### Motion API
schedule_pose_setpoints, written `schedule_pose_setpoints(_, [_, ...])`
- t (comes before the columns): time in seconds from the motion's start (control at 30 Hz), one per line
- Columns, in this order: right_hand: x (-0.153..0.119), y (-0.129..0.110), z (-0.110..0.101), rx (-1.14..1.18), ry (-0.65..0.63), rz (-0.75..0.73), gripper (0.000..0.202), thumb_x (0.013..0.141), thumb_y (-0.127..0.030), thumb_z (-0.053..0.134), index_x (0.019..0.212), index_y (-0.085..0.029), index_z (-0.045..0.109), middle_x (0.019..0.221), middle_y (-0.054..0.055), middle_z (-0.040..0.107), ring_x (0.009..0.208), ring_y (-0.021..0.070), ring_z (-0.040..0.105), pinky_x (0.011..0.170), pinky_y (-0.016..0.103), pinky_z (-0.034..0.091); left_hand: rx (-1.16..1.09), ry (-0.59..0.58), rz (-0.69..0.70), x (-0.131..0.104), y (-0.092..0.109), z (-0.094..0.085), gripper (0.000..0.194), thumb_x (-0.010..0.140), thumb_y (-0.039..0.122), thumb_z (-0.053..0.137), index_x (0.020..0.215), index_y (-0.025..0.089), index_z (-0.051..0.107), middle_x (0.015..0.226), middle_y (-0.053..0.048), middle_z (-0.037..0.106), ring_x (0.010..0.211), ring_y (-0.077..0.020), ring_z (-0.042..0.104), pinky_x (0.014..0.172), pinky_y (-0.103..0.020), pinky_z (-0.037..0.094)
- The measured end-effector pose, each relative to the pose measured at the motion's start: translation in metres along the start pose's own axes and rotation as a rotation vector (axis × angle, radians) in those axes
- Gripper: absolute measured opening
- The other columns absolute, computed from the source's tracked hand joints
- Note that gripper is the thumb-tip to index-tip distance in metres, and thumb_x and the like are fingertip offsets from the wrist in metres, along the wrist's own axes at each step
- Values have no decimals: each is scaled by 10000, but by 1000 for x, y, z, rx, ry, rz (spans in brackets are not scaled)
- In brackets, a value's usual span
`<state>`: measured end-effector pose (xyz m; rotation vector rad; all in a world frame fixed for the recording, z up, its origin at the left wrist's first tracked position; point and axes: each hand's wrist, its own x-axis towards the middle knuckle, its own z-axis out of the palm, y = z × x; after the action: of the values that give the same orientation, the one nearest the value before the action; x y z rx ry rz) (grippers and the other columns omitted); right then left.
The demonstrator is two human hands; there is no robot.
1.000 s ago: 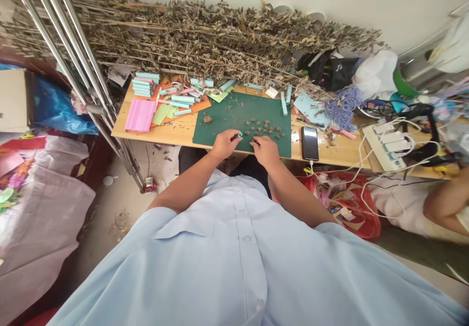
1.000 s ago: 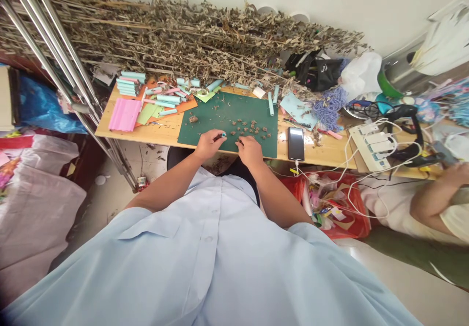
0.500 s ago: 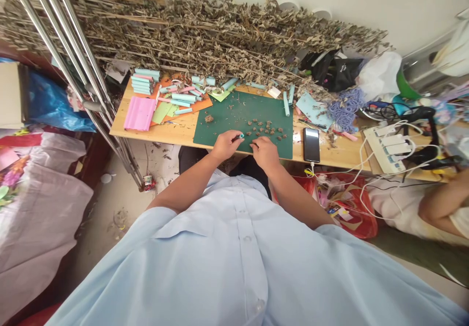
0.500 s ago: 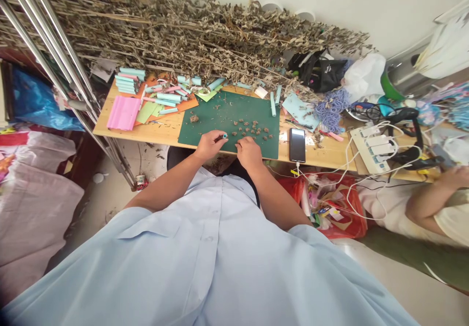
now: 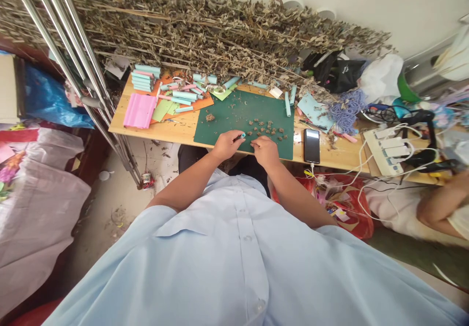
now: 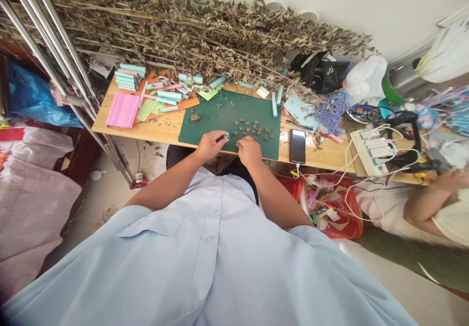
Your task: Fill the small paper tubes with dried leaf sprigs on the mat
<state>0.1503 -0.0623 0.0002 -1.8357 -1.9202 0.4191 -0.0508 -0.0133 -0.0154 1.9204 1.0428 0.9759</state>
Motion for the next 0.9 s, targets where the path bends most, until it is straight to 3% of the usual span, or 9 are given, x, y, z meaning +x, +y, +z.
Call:
schedule_pose_setpoints(0.23, [-16,-1,6,-114,27,-55,325,1014,-244,480,1110,-193,787,1136,133,724,1021,267,677,904,377,553,-6,8,6,-1,-3,2,202,952,232,696,1132,164,759,1029,-76,781,935,-176,711,925,-301,555])
schedule_pose_setpoints(0.47, [-10,2,8,-60,77,-46,301,972,-164,473,1008,-191,771,1062,117,746,1022,250,682,953,367,550,-4,12,23,-1,-3,2,184,950,228,698,1115,170,756,1009,-63,774,916,-168,704,898,-285,544])
schedule_pose_setpoints(0.67, [-9,-4,6,-90,47,-19,300,962,-180,454,1011,-177,750,1070,150,739,1015,279,679,937,406,549,12,7,21,0,0,1,168,949,271,709,1067,164,763,941,-59,761,856,-172,686,840,-284,529])
schedule_pose_setpoints(0.9, [-1,-29,-19,220,118,82,232,947,-356,564,982,-216,747,1002,90,759,933,245,688,904,396,559,2,-5,53,0,-4,3,184,978,313,680,1062,172,763,955,-67,758,893,-181,687,854,-288,524])
